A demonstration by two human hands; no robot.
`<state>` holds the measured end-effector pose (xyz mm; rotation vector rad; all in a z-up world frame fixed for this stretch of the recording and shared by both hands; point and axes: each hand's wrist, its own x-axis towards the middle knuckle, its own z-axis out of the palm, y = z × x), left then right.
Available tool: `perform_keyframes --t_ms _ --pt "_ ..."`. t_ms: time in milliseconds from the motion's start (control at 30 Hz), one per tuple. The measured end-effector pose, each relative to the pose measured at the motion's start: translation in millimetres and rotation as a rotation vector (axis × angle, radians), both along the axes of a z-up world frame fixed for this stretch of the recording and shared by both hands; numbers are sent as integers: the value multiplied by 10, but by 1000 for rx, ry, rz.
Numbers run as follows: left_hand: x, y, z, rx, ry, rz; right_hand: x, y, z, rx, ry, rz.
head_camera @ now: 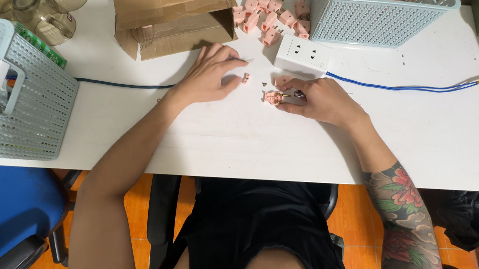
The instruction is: Assembling small pink plastic hardware components using a precision screwdriver at a desk.
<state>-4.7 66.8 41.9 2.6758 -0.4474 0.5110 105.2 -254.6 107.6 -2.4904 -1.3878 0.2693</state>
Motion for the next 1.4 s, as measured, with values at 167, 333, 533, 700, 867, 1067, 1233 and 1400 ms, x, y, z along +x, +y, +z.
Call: perform_keyframes --t_ms 167,333,533,700,867,1067,1233,1400 --pt "44 -35 -77 -50 51 -9 -22 24 15 5 10 -1" --pt "98 -62 -140 -94 45 -18 2 0 -81 -2 17 5" --pt "142 -65 -199 -4 2 -36 -2 2 -91 13 27 24" --pt "173 -96 -90 20 83 -42 -21 24 -57 35 10 31" --pt "175 -144 14 12 159 -33 18 14 -134 47 4 39" --pt "162 -316 44 -35 121 -59 -53 17 -71 53 2 60" --pt "88 -607 -12 -67 17 -127 -62 -20 -63 67 20 72" --pt "54 -731 -63 -39 0 -123 -35 -23 -4 193 114 71"
